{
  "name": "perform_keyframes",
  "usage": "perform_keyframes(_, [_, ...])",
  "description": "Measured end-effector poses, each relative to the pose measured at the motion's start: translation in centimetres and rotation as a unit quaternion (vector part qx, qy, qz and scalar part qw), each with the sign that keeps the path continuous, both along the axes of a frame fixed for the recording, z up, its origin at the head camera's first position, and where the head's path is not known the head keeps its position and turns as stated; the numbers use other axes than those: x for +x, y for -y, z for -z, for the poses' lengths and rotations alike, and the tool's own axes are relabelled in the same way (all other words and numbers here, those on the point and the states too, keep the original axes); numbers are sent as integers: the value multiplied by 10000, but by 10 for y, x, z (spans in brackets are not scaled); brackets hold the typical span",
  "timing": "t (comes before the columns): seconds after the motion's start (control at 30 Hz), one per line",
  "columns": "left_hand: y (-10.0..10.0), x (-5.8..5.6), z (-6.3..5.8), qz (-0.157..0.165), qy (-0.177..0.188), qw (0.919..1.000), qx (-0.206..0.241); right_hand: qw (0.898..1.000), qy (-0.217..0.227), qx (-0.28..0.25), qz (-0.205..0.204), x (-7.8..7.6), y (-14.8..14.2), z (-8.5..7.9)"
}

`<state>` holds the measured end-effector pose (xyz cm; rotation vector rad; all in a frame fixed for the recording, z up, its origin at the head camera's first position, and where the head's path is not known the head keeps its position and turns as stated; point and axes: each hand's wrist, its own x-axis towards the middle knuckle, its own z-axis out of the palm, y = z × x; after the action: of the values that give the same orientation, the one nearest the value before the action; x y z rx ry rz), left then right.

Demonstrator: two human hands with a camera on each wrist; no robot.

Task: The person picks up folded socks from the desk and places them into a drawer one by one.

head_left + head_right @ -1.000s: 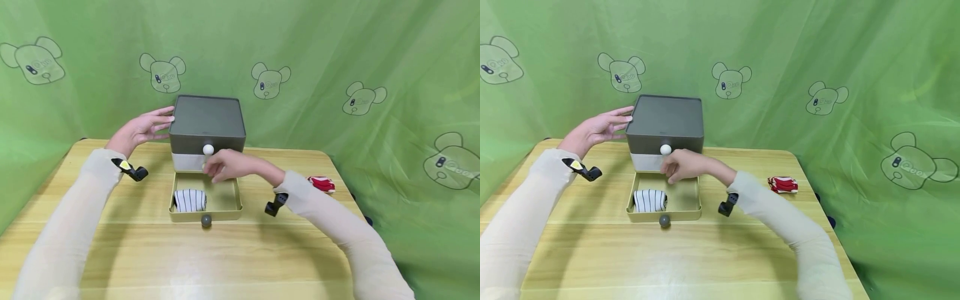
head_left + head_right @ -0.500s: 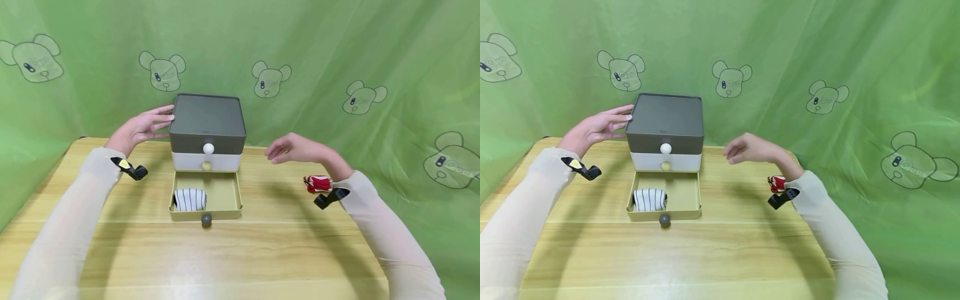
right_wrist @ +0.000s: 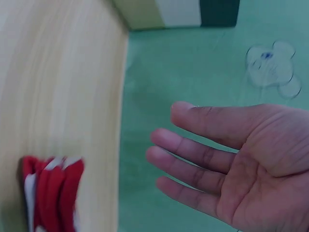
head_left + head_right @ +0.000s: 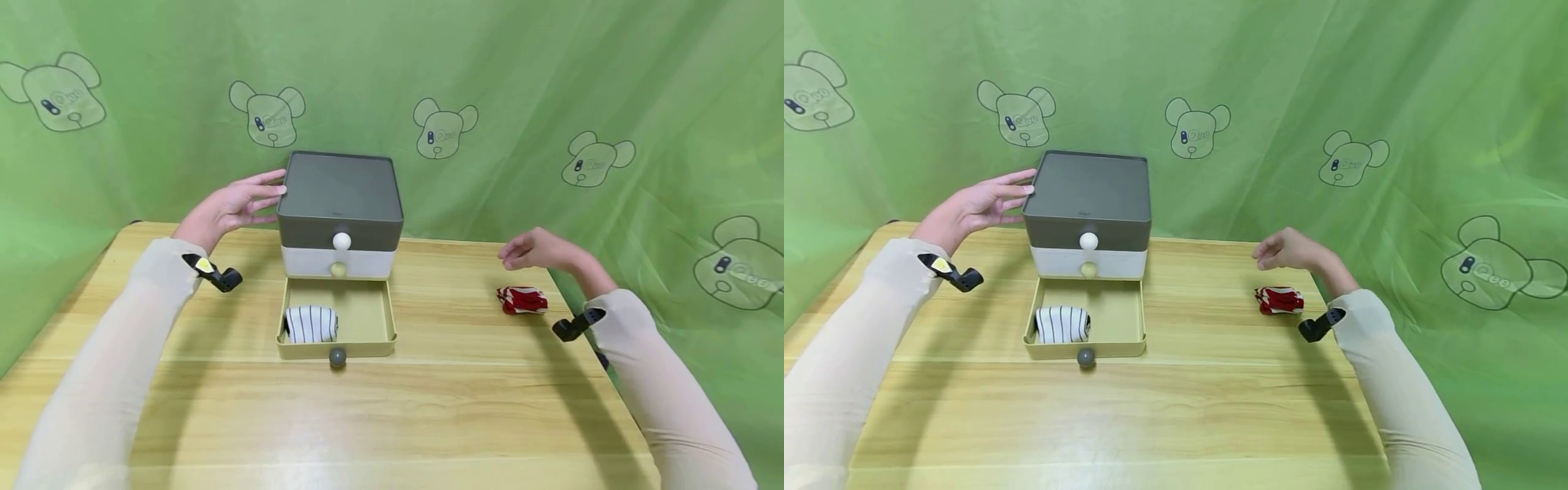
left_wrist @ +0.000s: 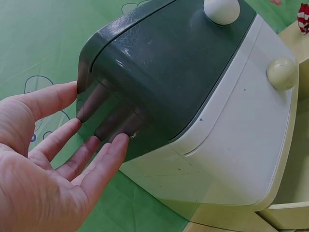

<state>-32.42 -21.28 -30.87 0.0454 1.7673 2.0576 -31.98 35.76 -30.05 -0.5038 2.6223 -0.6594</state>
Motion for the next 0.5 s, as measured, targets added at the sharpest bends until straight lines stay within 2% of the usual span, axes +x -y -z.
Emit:
perform_keyframes(0.3, [1, 3, 1, 86, -252, 9995, -171, 9997, 89, 212, 87, -10, -31, 37])
perform_keyframes(0.5, [1, 4, 0, 90, -251, 9996, -65, 9995, 120, 262, 103, -10, -44, 51])
